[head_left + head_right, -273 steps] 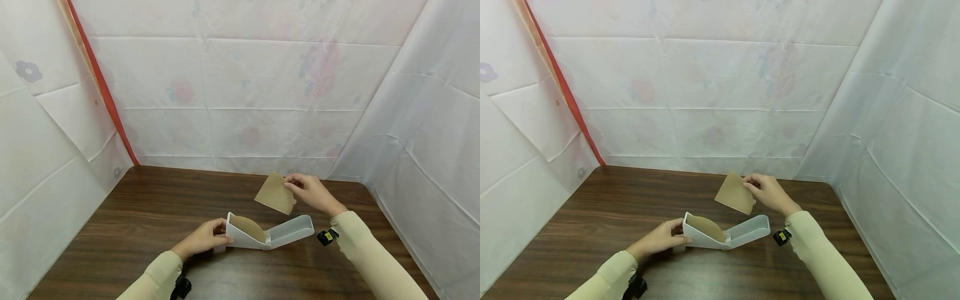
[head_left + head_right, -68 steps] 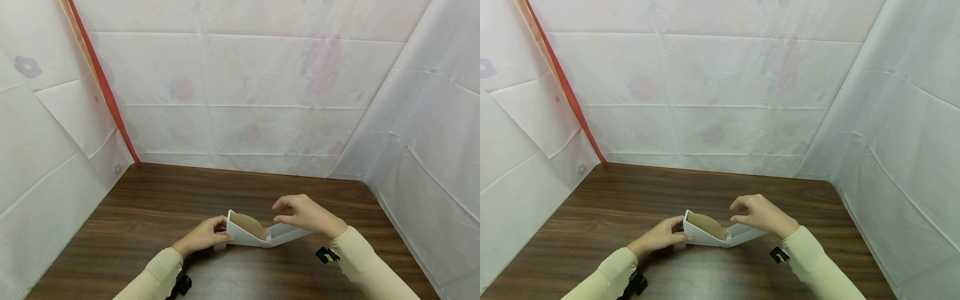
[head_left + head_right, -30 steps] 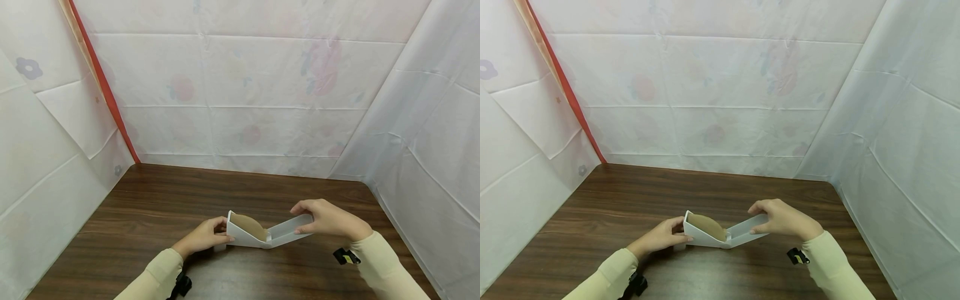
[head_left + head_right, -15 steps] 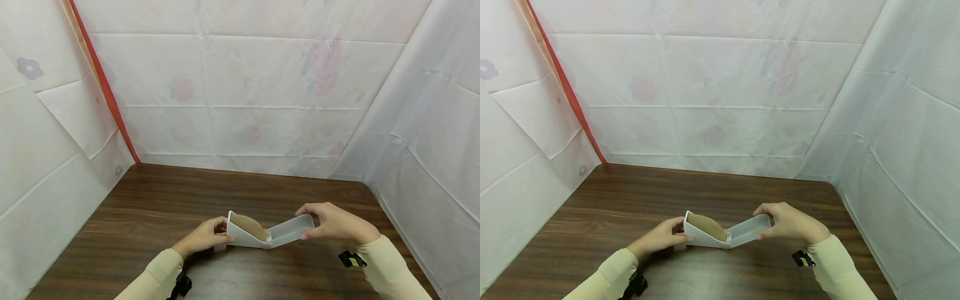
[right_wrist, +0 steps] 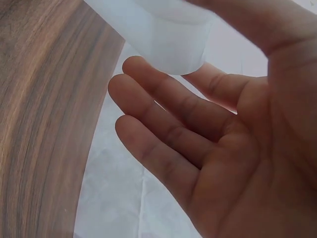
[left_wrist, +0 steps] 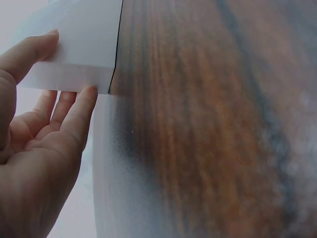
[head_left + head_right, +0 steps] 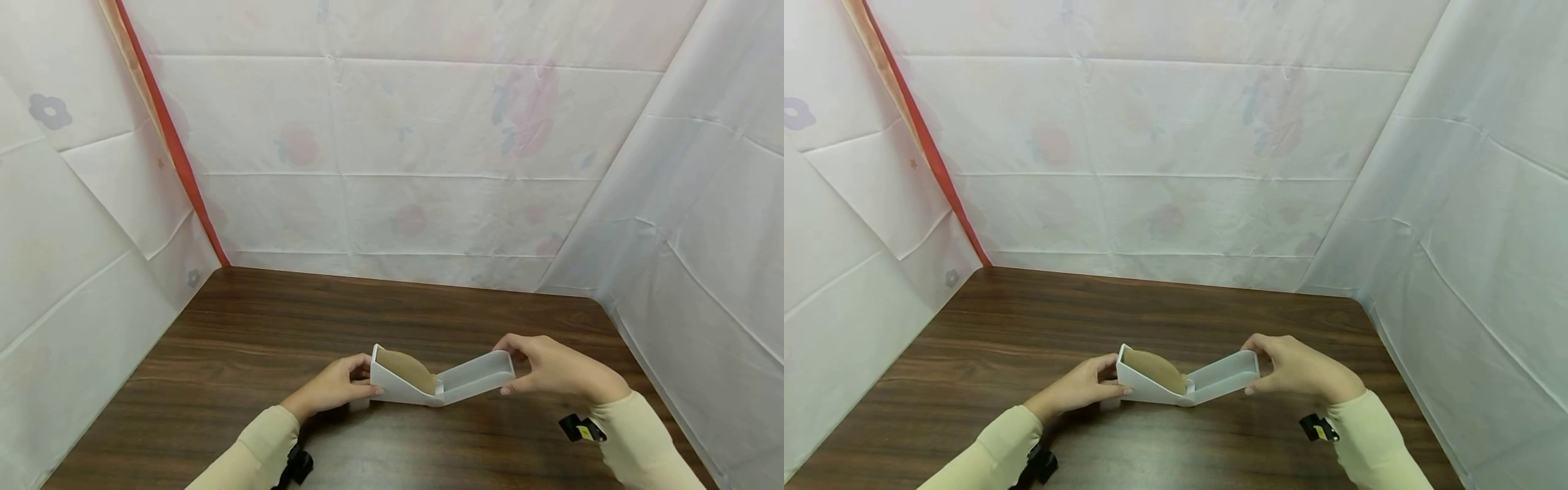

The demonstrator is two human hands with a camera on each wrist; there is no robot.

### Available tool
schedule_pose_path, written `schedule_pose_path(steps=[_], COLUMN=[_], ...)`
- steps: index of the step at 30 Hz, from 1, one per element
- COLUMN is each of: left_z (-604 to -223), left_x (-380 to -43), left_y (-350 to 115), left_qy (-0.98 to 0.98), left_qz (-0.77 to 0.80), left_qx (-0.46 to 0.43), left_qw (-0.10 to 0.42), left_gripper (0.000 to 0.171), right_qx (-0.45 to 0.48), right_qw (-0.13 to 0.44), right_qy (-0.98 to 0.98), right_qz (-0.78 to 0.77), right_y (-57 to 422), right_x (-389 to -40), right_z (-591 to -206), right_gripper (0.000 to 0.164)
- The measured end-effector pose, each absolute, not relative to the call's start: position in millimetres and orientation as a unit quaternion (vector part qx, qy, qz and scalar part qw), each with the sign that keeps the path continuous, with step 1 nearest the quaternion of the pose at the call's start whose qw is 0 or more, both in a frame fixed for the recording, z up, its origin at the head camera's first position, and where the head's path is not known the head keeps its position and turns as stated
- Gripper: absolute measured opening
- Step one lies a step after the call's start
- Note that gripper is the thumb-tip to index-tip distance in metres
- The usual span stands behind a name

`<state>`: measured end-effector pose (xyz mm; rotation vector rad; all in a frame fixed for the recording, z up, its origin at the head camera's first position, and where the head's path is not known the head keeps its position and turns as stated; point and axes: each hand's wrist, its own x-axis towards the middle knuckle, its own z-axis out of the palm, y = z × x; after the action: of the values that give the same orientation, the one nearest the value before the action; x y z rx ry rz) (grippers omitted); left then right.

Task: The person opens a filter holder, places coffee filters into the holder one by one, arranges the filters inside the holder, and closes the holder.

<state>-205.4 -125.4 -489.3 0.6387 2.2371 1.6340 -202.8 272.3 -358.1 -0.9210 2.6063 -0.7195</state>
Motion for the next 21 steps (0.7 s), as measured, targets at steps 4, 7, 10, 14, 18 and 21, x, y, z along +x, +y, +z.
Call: schedule_pose_path(steps=[4, 7, 10, 14, 18, 21], left_z=[-490.4, -491.3, -491.6, -490.8, -490.2, -490.4], left_x=[-205.9, -206.1, -206.0, -205.8, -205.4, -205.6], left_y=[-125.5, -125.6, -125.6, -125.5, -125.7, -125.8], left_qy=[0.776, 0.775, 0.774, 0.773, 0.774, 0.773], left_qz=[0.571, 0.572, 0.575, 0.575, 0.572, 0.574], left_qx=[0.223, 0.223, 0.222, 0.223, 0.224, 0.224], left_qw=[0.149, 0.149, 0.149, 0.151, 0.154, 0.155], left_gripper=[0.038, 0.038, 0.038, 0.038, 0.038, 0.038], right_qx=[-0.317, -0.32, -0.325, -0.333, -0.346, -0.351], right_qw=[0.145, 0.14, 0.137, 0.128, 0.116, 0.112], right_qy=[0.901, 0.9, 0.9, 0.898, 0.895, 0.893], right_qz=[-0.26, -0.259, -0.256, -0.256, -0.256, -0.259], right_y=[273.1, 272.6, 271.5, 269.7, 267.3, 264.1], right_x=[-203.4, -203.6, -204.1, -204.4, -204.2, -203.9], right_z=[-359.1, -358.9, -358.5, -357.4, -356.4, -355.8], right_gripper=[0.039, 0.036, 0.035, 0.034, 0.033, 0.033])
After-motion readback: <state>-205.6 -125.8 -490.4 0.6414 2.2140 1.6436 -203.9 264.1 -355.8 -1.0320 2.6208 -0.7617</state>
